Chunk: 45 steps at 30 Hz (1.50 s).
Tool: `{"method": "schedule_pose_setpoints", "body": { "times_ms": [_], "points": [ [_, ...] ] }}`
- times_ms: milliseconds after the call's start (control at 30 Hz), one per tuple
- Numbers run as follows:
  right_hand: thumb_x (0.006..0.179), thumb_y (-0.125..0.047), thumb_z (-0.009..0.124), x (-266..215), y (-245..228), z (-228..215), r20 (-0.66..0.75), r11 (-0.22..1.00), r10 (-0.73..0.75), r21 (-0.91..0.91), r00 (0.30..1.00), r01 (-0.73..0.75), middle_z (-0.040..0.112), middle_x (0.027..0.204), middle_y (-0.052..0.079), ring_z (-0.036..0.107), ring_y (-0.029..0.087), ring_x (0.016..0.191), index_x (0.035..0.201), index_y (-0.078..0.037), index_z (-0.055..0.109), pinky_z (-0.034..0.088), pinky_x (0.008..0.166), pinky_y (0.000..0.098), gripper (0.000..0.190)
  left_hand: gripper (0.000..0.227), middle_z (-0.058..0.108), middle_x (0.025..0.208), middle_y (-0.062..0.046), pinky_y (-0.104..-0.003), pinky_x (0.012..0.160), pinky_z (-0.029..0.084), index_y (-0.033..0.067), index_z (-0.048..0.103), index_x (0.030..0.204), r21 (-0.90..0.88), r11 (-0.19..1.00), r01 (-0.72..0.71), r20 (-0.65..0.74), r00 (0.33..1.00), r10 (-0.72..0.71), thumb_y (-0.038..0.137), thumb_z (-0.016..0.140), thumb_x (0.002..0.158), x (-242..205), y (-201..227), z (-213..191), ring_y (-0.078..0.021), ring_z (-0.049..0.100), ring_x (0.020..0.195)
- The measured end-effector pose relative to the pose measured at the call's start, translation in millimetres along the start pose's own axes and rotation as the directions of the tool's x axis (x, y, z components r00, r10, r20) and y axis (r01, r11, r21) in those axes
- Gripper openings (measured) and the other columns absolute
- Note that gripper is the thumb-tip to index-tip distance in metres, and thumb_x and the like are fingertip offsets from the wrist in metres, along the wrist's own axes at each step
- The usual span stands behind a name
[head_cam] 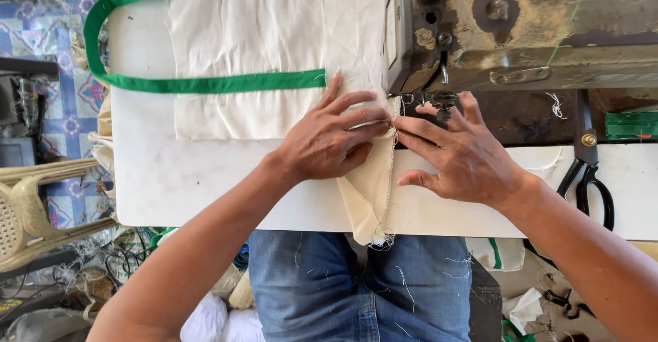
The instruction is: A person uses an industrial sewing machine to stitch a fabric bag and then trims the excess material with scissors.
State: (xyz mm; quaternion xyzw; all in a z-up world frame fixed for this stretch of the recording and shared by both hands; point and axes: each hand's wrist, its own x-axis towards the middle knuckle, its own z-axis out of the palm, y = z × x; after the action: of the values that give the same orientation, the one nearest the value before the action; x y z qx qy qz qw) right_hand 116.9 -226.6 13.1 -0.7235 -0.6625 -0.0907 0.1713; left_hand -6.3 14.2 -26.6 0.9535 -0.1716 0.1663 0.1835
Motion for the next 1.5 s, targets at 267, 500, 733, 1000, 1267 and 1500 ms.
{"method": "schedule_pose_setpoints", "body": {
  "times_ms": [267,500,733,1000,1267,1500],
  "points": [
    [0.096,-0.07,0.046,-4,13,8,0.029,0.999,0.015,0.032,0.999,-0.016,0.062,0.138,-0.001,0.051,0.029,0.121,0.126,-0.016,0.069,0.029,0.106,0.0539,0.066,0.036,0.066,0.137,0.008,-0.056,0.126,0.011,0.026,0.075,0.121,-0.015,0.999,-0.04,-0.043,0.998,0.039,0.026,0.071,0.085,8,-13,-1,-0.0213,0.051,0.138],
    [0.099,-0.075,0.029,7,14,-9,0.14,0.99,-0.029,-0.129,0.99,0.047,0.055,0.157,-0.003,0.055,0.034,0.079,0.145,-0.016,0.062,0.036,0.092,0.0501,0.081,0.032,0.063,0.132,-0.013,-0.071,0.12,0.019,0.0056,0.076,0.126,-0.18,0.975,-0.132,0.036,0.989,0.141,0.013,0.068,0.096,22,-18,-27,-0.0374,0.049,0.135],
    [0.101,-0.075,0.032,5,8,-11,0.122,0.974,-0.034,-0.22,0.992,0.06,0.057,0.158,-0.006,0.056,0.03,0.092,0.144,-0.017,0.067,0.039,0.099,0.0526,0.08,0.027,0.062,0.13,-0.015,-0.072,0.118,0.018,0.0027,0.074,0.123,-0.203,0.966,-0.16,-0.005,0.987,0.163,0.007,0.067,0.098,23,-23,-27,-0.0408,0.052,0.133],
    [0.108,-0.047,0.051,-22,-7,-18,-0.035,0.978,0.205,0.046,0.978,-0.203,0.064,0.128,0.016,0.049,0.04,0.128,0.132,-0.004,0.064,0.026,0.122,0.0685,0.051,0.04,0.063,0.136,-0.017,-0.076,0.117,0.018,0.0111,0.072,0.129,-0.26,0.955,-0.144,0.038,0.987,0.159,0.027,0.072,0.093,23,-34,-27,-0.0442,0.05,0.138],
    [0.103,-0.039,0.061,-64,-25,-46,-0.062,0.947,0.297,0.143,0.953,-0.286,0.06,0.148,0.016,0.049,0.042,0.136,0.132,-0.002,0.062,0.029,0.124,0.0718,0.048,0.039,0.062,0.137,-0.017,-0.077,0.117,0.017,0.0121,0.072,0.128,-0.243,0.963,-0.117,0.059,0.989,0.135,0.029,0.071,0.093,25,-33,-25,-0.0438,0.049,0.139],
    [0.102,-0.037,0.064,-94,-19,-56,-0.111,0.936,0.345,0.116,0.932,-0.333,0.062,0.149,0.02,0.05,0.043,0.134,0.135,0.003,0.062,0.037,0.123,0.0694,0.052,0.042,0.06,0.139,-0.018,-0.077,0.117,0.017,0.0137,0.071,0.131,-0.223,0.969,-0.11,0.076,0.989,0.129,0.034,0.068,0.095,25,-34,-25,-0.0443,0.048,0.14]
  ]
}}
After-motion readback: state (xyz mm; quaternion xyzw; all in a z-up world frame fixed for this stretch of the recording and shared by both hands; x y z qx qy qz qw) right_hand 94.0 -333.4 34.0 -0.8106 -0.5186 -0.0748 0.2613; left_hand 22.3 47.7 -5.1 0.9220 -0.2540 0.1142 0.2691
